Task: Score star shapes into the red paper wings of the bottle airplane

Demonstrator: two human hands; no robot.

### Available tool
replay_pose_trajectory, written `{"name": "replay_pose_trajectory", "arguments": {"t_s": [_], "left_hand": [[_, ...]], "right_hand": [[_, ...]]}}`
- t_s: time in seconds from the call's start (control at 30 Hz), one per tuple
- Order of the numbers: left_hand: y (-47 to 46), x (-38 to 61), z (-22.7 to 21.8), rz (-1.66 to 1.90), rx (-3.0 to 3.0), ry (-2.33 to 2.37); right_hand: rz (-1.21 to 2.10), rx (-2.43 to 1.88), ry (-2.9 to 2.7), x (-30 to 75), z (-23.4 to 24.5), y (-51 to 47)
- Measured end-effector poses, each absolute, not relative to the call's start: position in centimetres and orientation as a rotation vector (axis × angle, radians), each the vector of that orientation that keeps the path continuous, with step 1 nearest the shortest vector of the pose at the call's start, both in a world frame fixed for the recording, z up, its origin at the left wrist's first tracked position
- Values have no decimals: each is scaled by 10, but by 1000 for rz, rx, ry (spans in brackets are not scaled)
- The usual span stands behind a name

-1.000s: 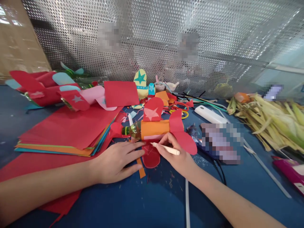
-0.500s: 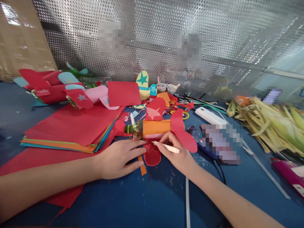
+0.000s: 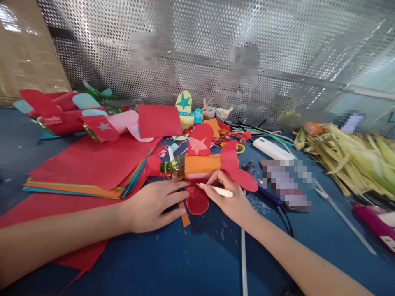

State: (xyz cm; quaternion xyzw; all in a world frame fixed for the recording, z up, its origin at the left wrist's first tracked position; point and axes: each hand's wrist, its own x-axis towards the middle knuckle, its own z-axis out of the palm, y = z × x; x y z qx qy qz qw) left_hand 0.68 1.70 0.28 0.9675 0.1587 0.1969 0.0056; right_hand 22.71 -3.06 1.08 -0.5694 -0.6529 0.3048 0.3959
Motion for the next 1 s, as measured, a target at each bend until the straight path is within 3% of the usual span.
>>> {"name": "replay_pose_trajectory", "arguments": {"t_s": [1.0], "left_hand": [[15,8,5,660,3055,482]], "right_hand": [[825,-1499,-1603,230,10,-32]]}}
